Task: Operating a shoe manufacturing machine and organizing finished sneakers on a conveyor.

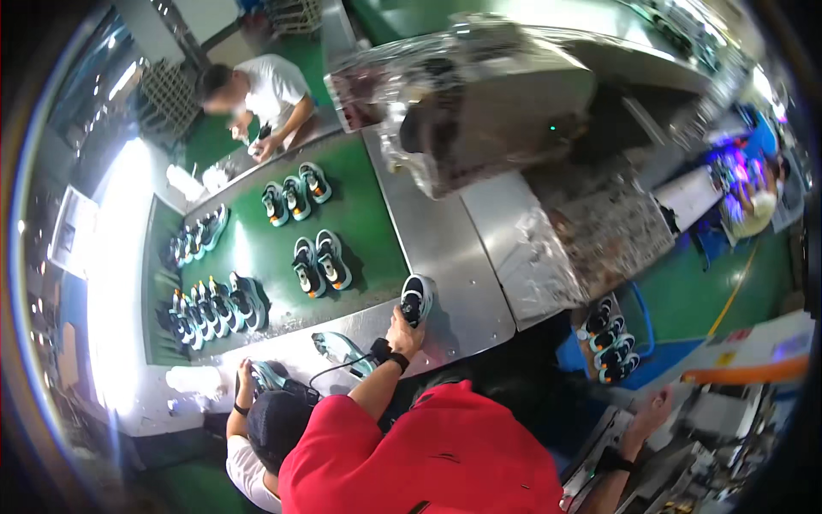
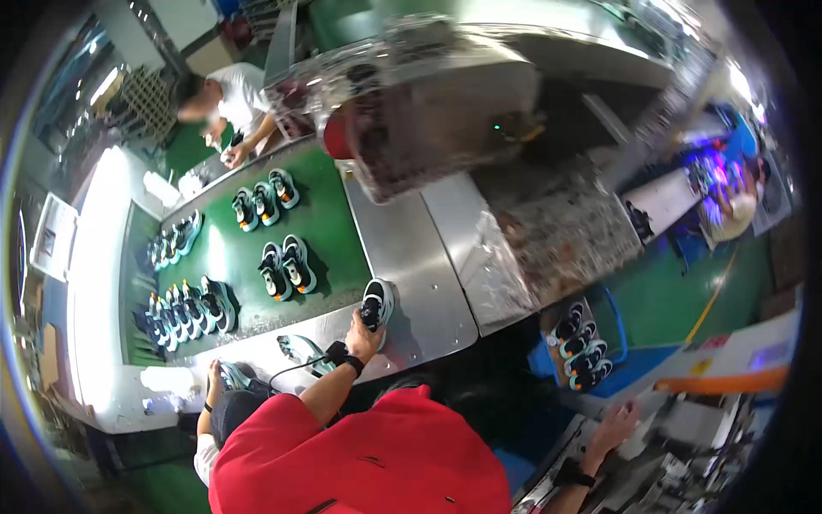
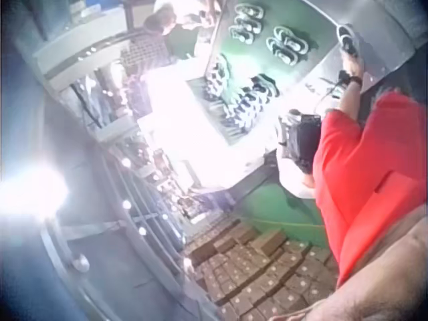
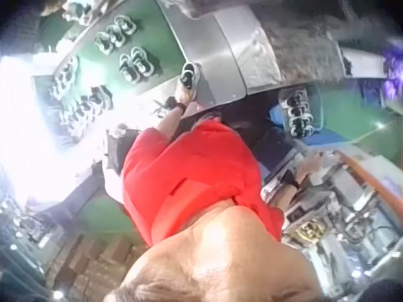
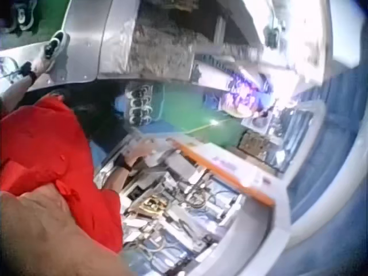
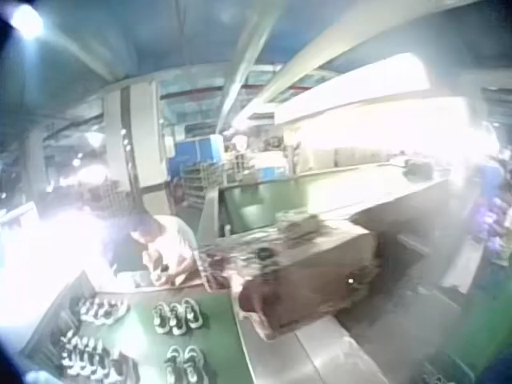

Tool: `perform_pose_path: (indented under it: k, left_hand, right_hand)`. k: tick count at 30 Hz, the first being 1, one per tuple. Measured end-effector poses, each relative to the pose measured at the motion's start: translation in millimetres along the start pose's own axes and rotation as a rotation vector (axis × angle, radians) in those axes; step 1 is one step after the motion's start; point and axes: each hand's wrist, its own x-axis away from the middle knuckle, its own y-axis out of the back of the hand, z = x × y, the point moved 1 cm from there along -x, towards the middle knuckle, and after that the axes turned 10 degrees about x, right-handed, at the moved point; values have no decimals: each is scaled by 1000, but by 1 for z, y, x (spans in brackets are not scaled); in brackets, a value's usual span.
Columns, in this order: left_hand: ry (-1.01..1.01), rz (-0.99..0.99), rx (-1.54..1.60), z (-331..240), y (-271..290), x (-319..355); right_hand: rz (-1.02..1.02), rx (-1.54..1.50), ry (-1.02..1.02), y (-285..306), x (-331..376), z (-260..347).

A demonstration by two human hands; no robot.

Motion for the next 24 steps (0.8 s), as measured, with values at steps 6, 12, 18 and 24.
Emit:
perform_pose_path:
  k: [6, 12, 18, 24]
  left_hand:
    - [52, -34, 232, 6, 11, -18]
    - [215, -259, 701, 20, 67, -200]
    - [198, -423, 401, -11, 156, -400]
    - [-343, -539, 224, -1, 131, -435]
  right_hand:
    - [-64, -237, 216, -8, -180, 192]
    - [228, 183, 271, -120, -300, 243]
    - [235, 276, 379, -163, -329, 103]
    - [154, 230, 384, -151, -324, 104]
